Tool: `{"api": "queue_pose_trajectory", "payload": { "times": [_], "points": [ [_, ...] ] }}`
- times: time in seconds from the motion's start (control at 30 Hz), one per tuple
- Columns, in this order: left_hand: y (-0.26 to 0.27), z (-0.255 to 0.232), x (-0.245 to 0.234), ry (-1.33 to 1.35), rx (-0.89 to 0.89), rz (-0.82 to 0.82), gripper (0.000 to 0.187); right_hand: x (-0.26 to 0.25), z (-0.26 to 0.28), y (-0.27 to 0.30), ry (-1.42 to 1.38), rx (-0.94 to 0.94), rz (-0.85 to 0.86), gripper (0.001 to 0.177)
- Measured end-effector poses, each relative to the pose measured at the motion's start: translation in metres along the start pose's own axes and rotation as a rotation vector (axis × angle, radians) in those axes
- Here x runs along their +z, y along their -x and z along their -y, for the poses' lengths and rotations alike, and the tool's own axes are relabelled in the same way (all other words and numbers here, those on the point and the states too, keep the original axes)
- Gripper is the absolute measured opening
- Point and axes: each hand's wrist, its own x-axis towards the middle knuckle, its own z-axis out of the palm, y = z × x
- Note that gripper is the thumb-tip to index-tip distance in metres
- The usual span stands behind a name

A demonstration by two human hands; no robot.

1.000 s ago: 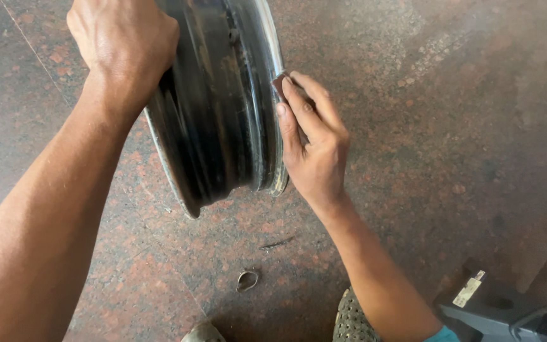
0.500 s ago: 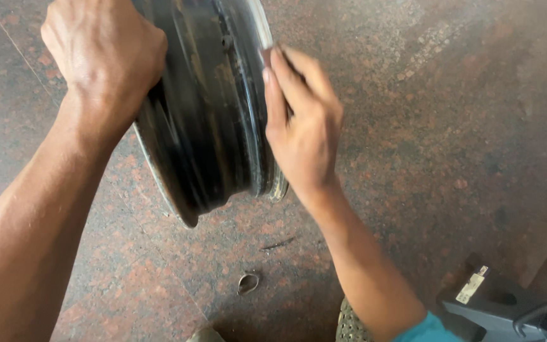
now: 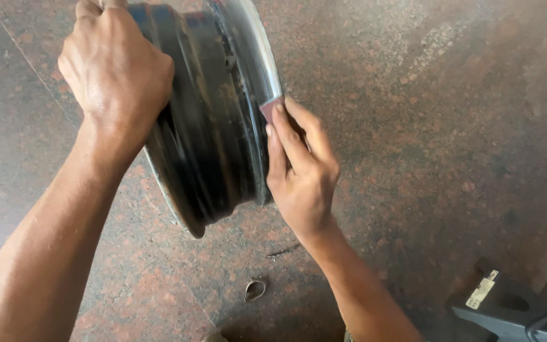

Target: The person is sanding a dark, circular metal object, likely a wheel rim or pulley, using a small piece of sandpaper. They hold the object with their left hand and rub the sandpaper against the outer rim and inner grooves with their right hand. The person rotates the object periodically to access different sections of the surface.

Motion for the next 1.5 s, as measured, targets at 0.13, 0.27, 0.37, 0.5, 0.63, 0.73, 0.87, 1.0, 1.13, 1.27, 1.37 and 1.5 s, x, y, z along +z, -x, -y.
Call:
{"api": "queue_pose_trajectory", "payload": {
  "times": [0.13, 0.27, 0.37, 0.5, 0.63, 0.73, 0.87, 1.0, 1.13, 1.27, 1.37, 1.5],
  "points": [
    [-0.002, -0.001, 0.002, 0.128, -0.197, 0.331, 0.012, 0.013, -0.019, -0.015, 0.116, 0.026, 0.033, 0.024],
    [-0.001, -0.004, -0.009, 0.048, -0.048, 0.123, 0.019, -0.003, 0.002, -0.002, 0.015, 0.031, 0.014, 0.024],
    [0.002, -0.004, -0.008, 0.113, -0.141, 0.25, 0.012, -0.001, -0.002, -0.003, 0.087, 0.038, 0.02, 0.023],
    [-0.006, -0.004, -0.007, 0.121, -0.171, 0.338, 0.01, 0.001, -0.005, 0.0, 0.086, 0.017, 0.004, 0.022],
    [0.001, -0.003, -0.008, 0.065, -0.065, 0.192, 0.016, -0.001, 0.001, 0.009, 0.052, 0.058, -0.043, 0.02],
    [0.005, -0.002, -0.006, 0.132, -0.131, 0.294, 0.011, 0.005, -0.022, -0.01, 0.054, 0.099, -0.002, 0.023],
    [-0.006, -0.002, -0.009, 0.153, -0.127, 0.254, 0.008, -0.01, -0.009, 0.011, 0.113, 0.064, -0.05, 0.02],
    [0.008, -0.003, -0.004, 0.126, -0.078, 0.187, 0.007, -0.005, -0.022, 0.004, 0.028, 0.082, -0.001, 0.02],
    [0.01, -0.003, -0.007, 0.102, -0.044, 0.176, 0.006, -0.005, -0.014, 0.011, -0.004, 0.03, -0.034, 0.018],
    [0.007, -0.002, -0.007, 0.124, -0.072, 0.165, 0.012, 0.006, -0.03, -0.003, -0.025, 0.024, -0.021, 0.018],
    [0.011, -0.003, -0.007, 0.131, -0.035, 0.099, 0.016, 0.004, -0.055, -0.045, -0.063, 0.195, 0.054, 0.021],
    [0.01, -0.001, -0.003, 0.07, -0.083, 0.142, 0.013, -0.027, -0.048, -0.036, -0.288, 0.332, 0.083, 0.031]
  ]
}}
